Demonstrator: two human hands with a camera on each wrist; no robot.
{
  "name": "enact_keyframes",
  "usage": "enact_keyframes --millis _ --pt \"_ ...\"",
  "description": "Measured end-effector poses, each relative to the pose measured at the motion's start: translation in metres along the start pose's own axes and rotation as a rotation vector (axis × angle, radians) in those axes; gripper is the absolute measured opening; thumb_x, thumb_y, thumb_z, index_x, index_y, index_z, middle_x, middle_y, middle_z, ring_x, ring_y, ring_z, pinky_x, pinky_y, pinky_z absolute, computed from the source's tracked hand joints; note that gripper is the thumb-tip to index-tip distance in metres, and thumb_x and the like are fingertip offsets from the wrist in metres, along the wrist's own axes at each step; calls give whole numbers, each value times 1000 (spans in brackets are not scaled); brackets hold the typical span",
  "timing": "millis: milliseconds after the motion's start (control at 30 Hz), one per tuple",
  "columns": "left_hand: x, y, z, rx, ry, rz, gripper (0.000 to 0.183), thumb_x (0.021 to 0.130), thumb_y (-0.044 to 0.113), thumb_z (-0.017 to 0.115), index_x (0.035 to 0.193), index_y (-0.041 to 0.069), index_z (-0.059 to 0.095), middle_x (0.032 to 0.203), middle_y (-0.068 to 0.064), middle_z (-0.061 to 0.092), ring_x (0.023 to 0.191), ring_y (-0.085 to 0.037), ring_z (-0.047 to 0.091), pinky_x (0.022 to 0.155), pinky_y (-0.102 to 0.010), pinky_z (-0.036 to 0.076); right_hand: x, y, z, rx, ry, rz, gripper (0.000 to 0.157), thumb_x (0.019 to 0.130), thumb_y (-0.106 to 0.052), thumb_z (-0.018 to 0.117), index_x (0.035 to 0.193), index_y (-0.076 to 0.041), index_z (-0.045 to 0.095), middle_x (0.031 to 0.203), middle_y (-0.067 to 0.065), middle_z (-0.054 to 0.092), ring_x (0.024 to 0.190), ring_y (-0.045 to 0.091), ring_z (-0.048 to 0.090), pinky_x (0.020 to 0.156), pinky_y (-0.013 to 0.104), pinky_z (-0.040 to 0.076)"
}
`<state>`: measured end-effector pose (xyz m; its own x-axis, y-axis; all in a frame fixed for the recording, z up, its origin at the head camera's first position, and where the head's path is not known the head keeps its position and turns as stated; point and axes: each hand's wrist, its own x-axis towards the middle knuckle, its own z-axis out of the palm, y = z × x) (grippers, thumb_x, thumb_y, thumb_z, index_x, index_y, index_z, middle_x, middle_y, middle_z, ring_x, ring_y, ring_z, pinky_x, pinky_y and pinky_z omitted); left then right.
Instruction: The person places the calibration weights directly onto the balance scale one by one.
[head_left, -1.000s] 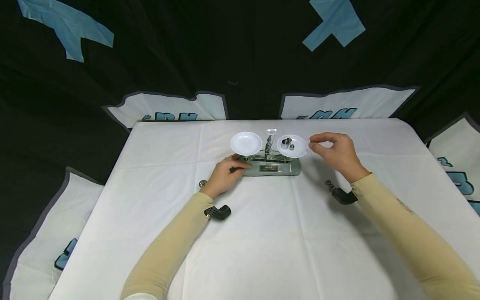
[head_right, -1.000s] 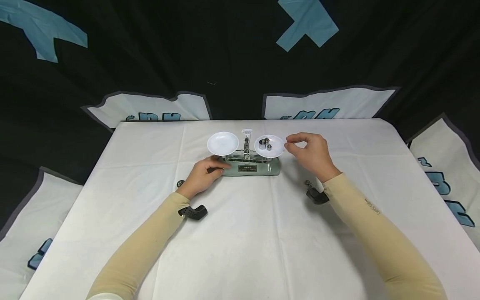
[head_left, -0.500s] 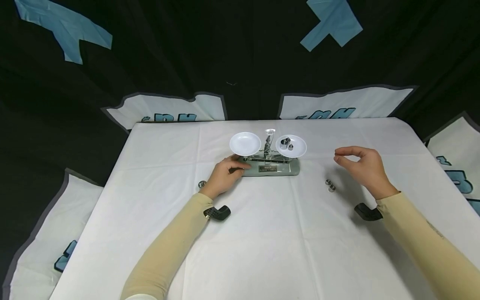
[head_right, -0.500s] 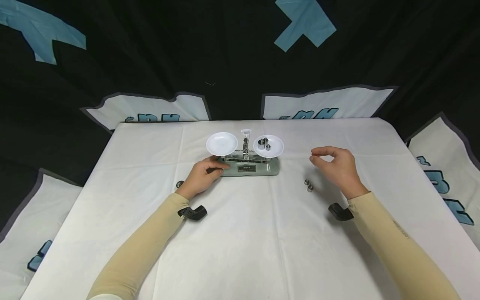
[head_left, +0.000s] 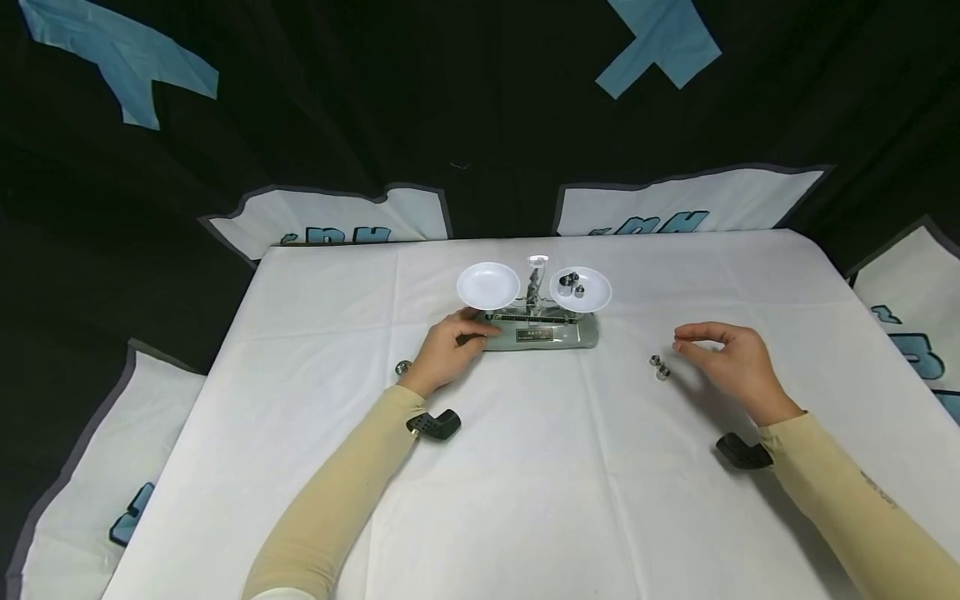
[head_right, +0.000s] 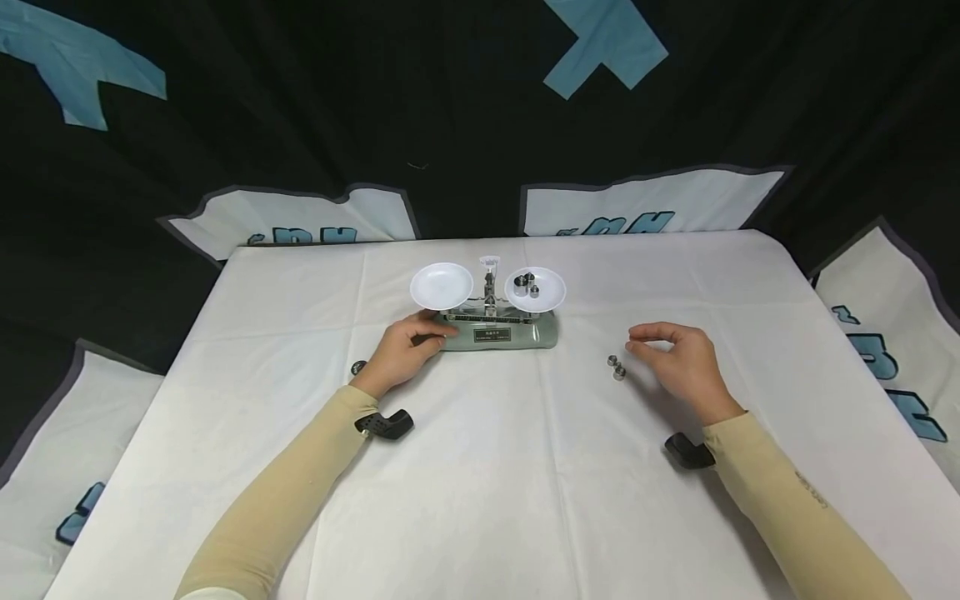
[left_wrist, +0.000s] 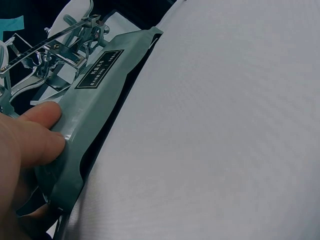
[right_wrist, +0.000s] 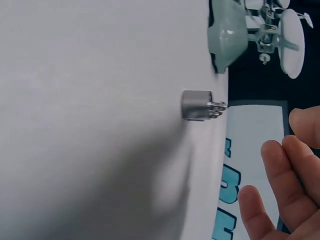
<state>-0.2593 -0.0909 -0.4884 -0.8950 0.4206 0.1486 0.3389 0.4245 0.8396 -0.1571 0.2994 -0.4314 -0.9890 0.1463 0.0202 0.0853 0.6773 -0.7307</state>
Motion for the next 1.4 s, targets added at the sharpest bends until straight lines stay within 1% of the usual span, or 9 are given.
enact_keyframes --millis 67,133,233,333,467,633,700,967,1400 --pt "0 0 0 1 -1 -1 24 94 4 60 109 5 79 151 -17 55 152 -33 37 126 -50 31 -2 2 0 -13 -14 11 36 96 -31 70 117 -3 75 103 -22 72 108 -9 50 100 46 47" --pt "1 1 -1 0 -1 1 24 94 4 60 109 5 79 151 -17 55 152 -34 37 126 -50 31 -3 4 2 -29 -29 18 35 96 -31 70 116 -3 75 111 -4 78 114 3 57 97 40 47" --pt "1 0 -1 3 2 10 24 94 3 60 109 5 79 150 -18 55 152 -34 38 126 -50 31 -5 9 5 -59 -54 11 34 97 -29 69 117 -2 75 123 20 73 123 29 60 91 31 47" --pt "1 -1 -1 6 2 18 25 93 3 60 109 5 79 150 -19 55 151 -36 38 125 -52 32 -8 13 7 -66 -90 14 33 97 -27 69 118 -2 74 125 22 72 122 36 60 81 24 50" --pt "1 -2 0 2 1 19 25 92 2 60 110 4 79 150 -20 55 151 -36 38 125 -53 32 -10 15 11 -59 -120 11 31 96 -25 70 116 -1 75 124 22 72 115 29 61 66 20 52" --pt "1 -2 0 -3 -2 5 25 93 3 61 110 4 78 151 -20 54 152 -36 37 126 -52 30 -10 15 13 -68 -136 6 30 94 -24 73 114 -1 75 121 22 73 99 6 58 64 20 54" --pt "0 -2 0 -6 -5 1 24 94 3 61 110 4 78 152 -20 53 152 -36 36 126 -52 30 -10 15 13 -78 -139 3 30 94 -23 73 114 -1 75 119 22 74 96 4 58 64 20 54" --pt "0 0 1 -7 -7 -5 24 94 3 61 110 4 78 152 -19 53 152 -35 36 126 -51 31 -8 17 15 -120 -142 -14 27 92 -19 74 113 -2 76 118 21 74 107 32 67 66 19 53" --pt "0 -1 -1 -8 -4 13 24 94 3 61 110 5 78 153 -19 52 152 -36 37 125 -53 32 -4 9 20 -158 -154 -22 26 89 -15 75 111 0 75 104 18 78 100 31 69 74 23 52"
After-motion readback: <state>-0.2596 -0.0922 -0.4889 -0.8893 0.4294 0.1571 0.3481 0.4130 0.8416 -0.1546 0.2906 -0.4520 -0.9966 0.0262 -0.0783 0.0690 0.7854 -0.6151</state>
